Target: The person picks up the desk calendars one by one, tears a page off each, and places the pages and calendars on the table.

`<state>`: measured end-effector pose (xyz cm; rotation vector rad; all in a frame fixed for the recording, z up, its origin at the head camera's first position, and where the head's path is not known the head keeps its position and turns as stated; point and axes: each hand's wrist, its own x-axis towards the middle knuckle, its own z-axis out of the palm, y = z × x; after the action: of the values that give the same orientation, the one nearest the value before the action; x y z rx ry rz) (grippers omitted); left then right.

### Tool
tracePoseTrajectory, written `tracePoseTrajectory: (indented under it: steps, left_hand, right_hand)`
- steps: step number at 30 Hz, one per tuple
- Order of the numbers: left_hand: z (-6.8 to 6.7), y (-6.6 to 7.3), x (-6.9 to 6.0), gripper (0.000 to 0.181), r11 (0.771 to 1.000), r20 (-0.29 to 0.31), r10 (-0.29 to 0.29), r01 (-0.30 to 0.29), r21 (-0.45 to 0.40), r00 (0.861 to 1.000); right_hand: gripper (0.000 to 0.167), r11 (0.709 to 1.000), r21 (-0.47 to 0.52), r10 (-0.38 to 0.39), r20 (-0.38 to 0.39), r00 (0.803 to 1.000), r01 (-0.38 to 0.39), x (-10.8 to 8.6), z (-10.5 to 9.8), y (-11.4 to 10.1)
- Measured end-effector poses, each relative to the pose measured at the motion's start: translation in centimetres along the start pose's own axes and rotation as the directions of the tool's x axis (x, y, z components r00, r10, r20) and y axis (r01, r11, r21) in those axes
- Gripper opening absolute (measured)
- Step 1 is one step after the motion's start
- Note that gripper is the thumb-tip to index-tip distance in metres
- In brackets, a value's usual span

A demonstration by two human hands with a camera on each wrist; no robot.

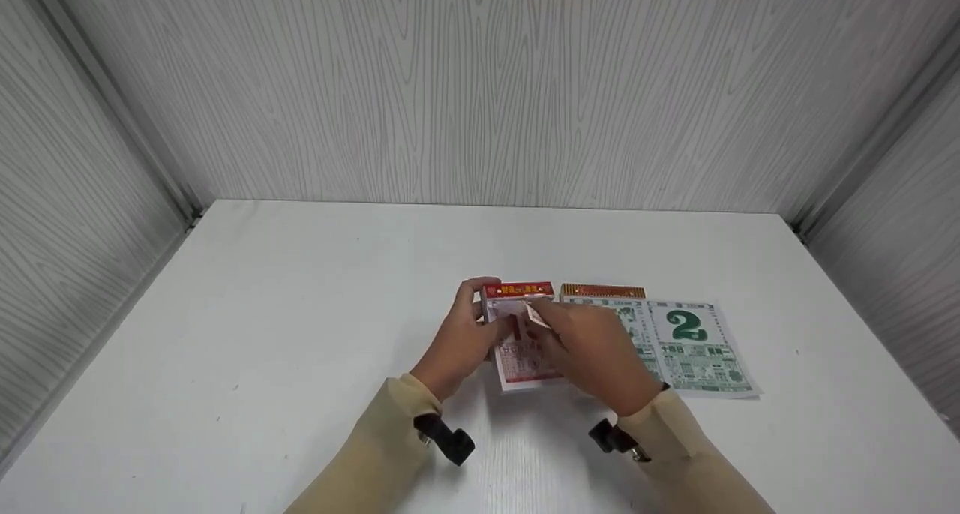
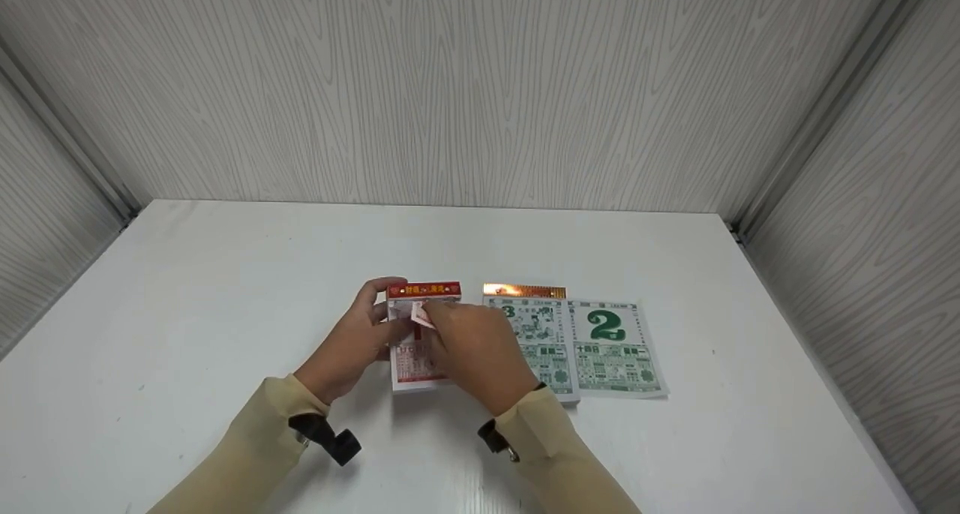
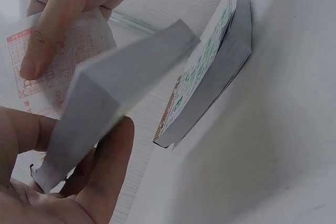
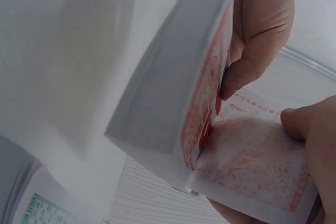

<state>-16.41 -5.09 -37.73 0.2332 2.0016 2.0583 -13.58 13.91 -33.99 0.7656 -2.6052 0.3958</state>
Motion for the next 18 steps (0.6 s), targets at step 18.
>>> tracePoseTrajectory:
  steps: [18]
  left_hand:
    - [-0.32, -0.17, -0.04, 0.051, 1.0, 0.014, -0.004, 0.004, 0.002, 1.0]
  right_hand:
    - [0.014, 0.997, 0.018, -0.079, 0.021, 0.997, 0.078, 0.34, 0.17, 0.01]
